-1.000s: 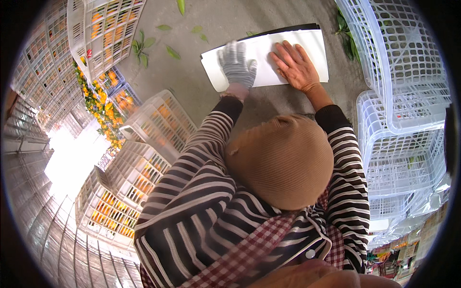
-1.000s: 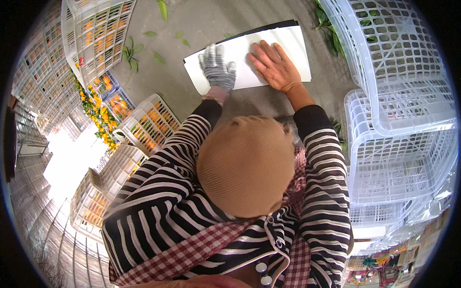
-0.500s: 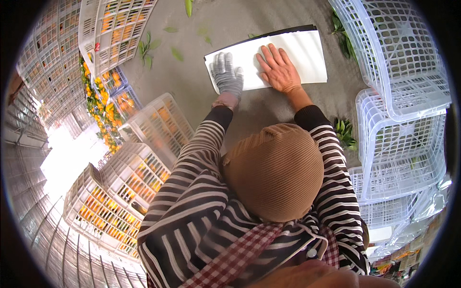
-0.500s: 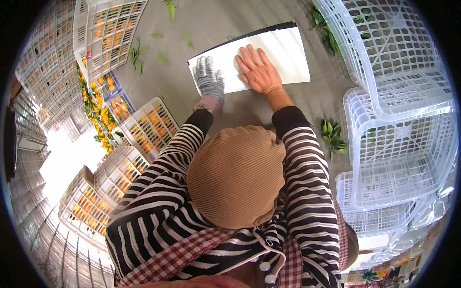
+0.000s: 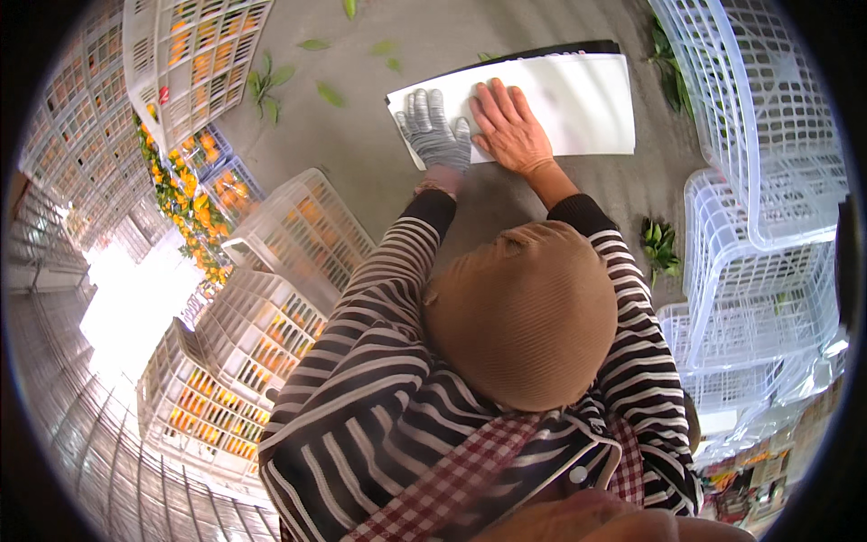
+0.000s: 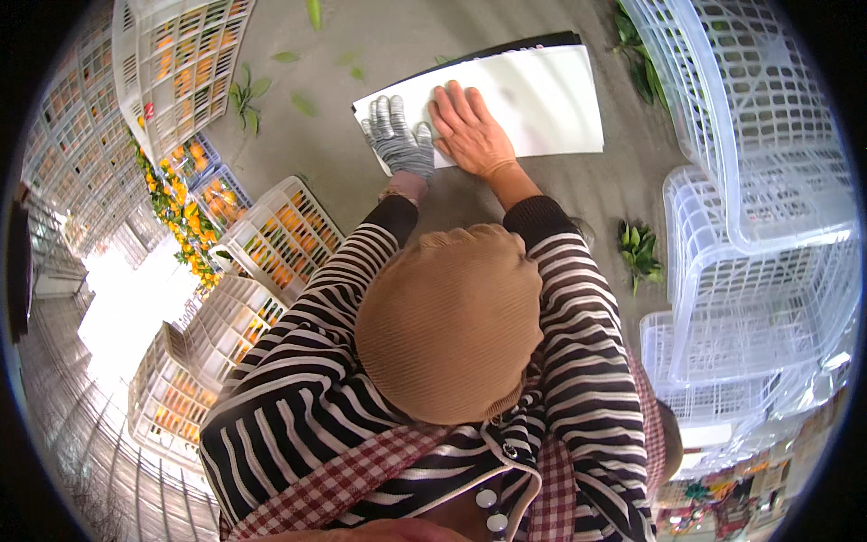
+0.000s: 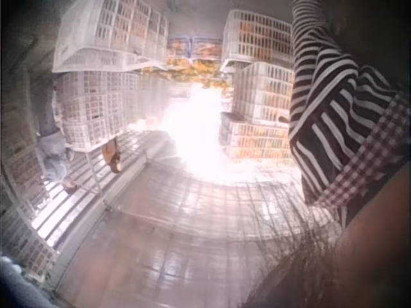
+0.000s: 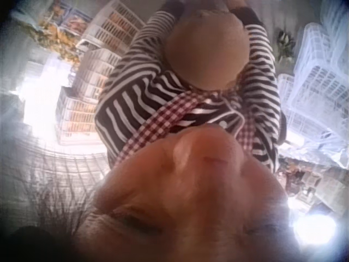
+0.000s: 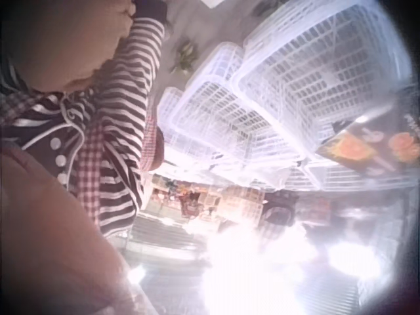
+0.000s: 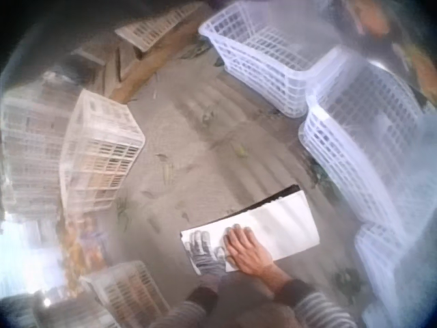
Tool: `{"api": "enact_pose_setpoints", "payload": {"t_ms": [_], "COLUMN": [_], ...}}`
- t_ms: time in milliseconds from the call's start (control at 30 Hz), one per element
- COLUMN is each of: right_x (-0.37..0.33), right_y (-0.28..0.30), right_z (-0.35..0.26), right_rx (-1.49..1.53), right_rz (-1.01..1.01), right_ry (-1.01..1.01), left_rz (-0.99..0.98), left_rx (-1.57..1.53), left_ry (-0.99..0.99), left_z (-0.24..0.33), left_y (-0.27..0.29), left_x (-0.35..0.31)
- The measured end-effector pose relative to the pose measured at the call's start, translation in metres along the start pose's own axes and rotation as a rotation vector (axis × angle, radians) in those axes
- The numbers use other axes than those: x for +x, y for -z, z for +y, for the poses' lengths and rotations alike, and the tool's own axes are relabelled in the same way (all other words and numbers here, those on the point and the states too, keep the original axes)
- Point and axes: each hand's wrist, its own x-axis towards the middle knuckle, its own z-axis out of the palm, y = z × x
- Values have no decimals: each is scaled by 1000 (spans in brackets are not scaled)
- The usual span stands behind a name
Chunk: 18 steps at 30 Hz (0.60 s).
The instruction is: The person repeatedly picks up printed cardboard panels and white plastic crate halves, inserts the panels into the crates, and places the assembled units into a stack. The person handles the panels and crate halves one at a time, aligning and inserting them by hand.
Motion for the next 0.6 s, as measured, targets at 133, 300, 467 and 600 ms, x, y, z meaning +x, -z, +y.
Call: {"api": "enact_pose_setpoints", "payload": {"t_ms": [133,300,467,600], "right_x": [-2,-11,-51,-56], "right_y": [-8,-1,26,31], "right_z": [2,16,84,109], "right_rx": [54,61,-103,8], "right_rz": [133,131,108,151], "right_ry": [7,23,-101,-113], "left_rz": [41,123,45,25], "left_rx": [-24,-16,-22,-33], "left_ry": [63,61,91,98], "left_z": [5,15,20,22], "left_y": [-5,-4,3,7], "left_x": [2,3,3,5]}}
